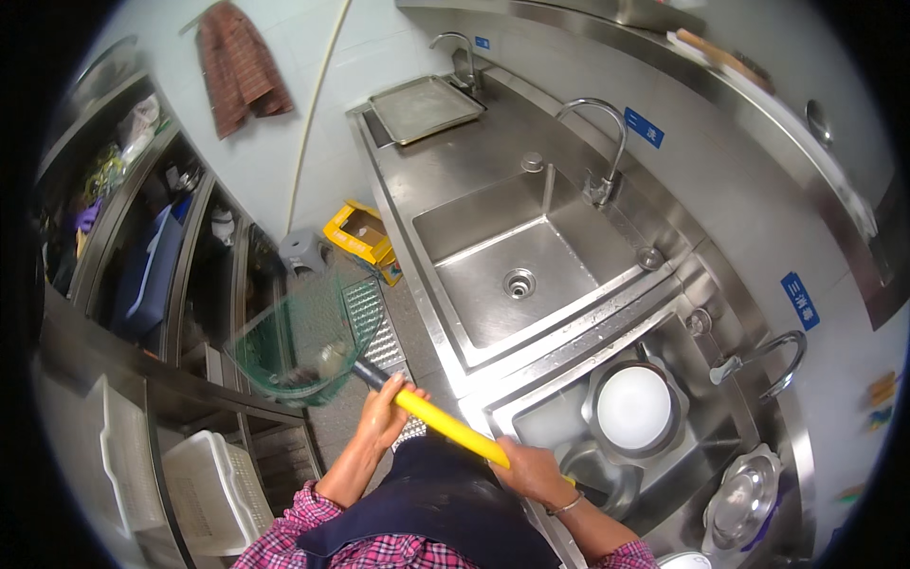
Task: The person puts on gloves and scrubs whole fish in a stainless steel sink using a wooden brush. The fish are held and scrubbed one at a time under running water.
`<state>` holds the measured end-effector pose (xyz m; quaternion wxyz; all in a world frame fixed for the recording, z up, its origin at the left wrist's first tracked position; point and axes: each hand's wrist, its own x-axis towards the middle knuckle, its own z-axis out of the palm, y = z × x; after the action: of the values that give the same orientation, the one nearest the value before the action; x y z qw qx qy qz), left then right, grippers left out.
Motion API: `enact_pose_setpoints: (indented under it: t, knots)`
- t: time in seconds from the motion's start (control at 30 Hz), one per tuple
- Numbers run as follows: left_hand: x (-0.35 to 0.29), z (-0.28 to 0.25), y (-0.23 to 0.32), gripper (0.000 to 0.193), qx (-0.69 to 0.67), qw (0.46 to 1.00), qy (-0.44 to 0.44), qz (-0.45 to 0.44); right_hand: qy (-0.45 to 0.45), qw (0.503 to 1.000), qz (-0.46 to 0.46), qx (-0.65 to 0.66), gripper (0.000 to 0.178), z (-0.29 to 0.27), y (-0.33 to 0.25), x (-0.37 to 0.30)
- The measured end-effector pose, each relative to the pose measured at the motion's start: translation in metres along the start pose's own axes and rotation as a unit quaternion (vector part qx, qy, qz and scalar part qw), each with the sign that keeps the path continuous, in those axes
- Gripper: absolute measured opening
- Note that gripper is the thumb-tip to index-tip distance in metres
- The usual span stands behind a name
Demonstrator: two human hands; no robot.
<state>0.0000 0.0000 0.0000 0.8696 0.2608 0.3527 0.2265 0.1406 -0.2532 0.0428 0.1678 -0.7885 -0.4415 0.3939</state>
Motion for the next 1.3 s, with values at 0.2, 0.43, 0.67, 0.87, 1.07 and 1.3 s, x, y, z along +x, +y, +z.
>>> enact_pose_setpoints:
  t: [0.2,0.43,0.67,0.87,1.07,1.3]
  knots:
    - [0.015,0.131,0.015,0.033,0.295,0.941,-0.134,0.102,0.017,0.956,-0.045,0.289,0.047,-0.022,0.066,0.026]
    - [0.069,0.186,0.031,0.039,0.185,0.929,-0.316,0.049,0.187,0.957,0.024,0.219,0.044,-0.056,0.032,0.007]
    - [0.115,0.170,0.018,0.031,-0.013,0.937,-0.342,-0.069,0.256,0.957,0.121,-0.065,0.029,-0.114,0.004,-0.013]
    - [0.119,0.176,0.021,0.033,0.030,0.931,-0.356,-0.073,0.271,0.957,0.091,-0.040,0.029,-0.106,0.020,-0.009]
    - [0.135,0.210,0.045,0.043,0.359,0.876,-0.317,0.053,0.096,0.923,0.104,0.357,0.034,-0.089,0.033,0.027]
    - [0.188,0.194,-0.035,0.043,0.202,0.952,-0.219,-0.070,-0.132,0.666,0.016,0.734,0.026,-0.040,0.079,0.068]
